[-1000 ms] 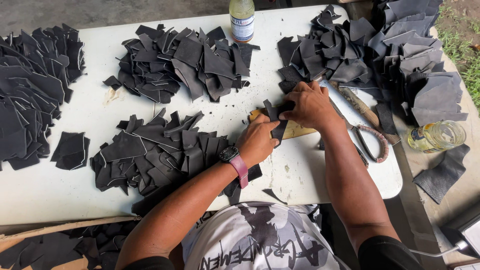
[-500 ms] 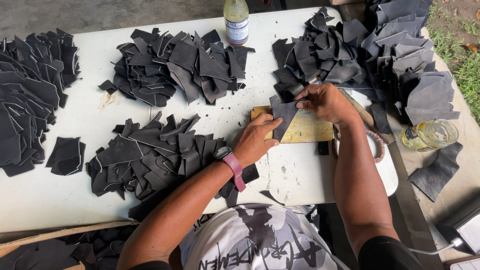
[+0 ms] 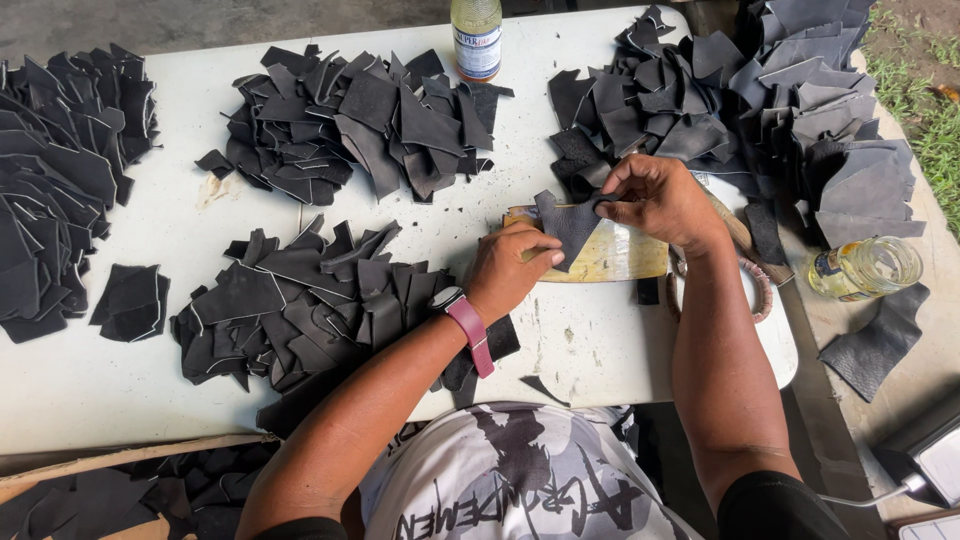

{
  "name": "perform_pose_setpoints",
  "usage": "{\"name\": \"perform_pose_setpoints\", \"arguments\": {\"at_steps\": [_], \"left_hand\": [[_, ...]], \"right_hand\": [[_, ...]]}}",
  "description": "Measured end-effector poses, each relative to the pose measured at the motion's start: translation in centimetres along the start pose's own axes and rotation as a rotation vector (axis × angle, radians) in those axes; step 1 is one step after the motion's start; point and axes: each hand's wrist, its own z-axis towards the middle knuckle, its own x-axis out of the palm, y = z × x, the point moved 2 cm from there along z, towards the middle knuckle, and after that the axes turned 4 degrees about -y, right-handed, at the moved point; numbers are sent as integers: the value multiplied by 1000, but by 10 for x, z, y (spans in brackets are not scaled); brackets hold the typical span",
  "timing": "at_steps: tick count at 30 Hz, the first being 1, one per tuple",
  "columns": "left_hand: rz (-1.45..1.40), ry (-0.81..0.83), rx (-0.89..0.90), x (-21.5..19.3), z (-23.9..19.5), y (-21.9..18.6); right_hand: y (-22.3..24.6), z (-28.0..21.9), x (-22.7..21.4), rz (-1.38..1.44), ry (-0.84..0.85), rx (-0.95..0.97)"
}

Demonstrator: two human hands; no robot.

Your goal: The person cuts small black leather pieces using shears on a wooden board. They repeatedly pick up pieces from a pile, align them on the board, trim the edges, and place the finished pieces into a separate pile.

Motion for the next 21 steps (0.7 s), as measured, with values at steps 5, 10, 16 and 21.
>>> {"name": "perform_pose_setpoints", "arguments": {"at_steps": [5,10,16,21], "left_hand": [[123,-22,44,2,-8,-7],[89,-19,88,3,-10,3],[68,21,85,4,-11,10],[80,33,104,5,-11,10]], "right_hand": [[-6,2,-3,18,-14,-2],[-16,2,-6,99,32,-32],[-12,1,-8,98,39,-15],[-4,-1,-6,67,23,-34]]}}
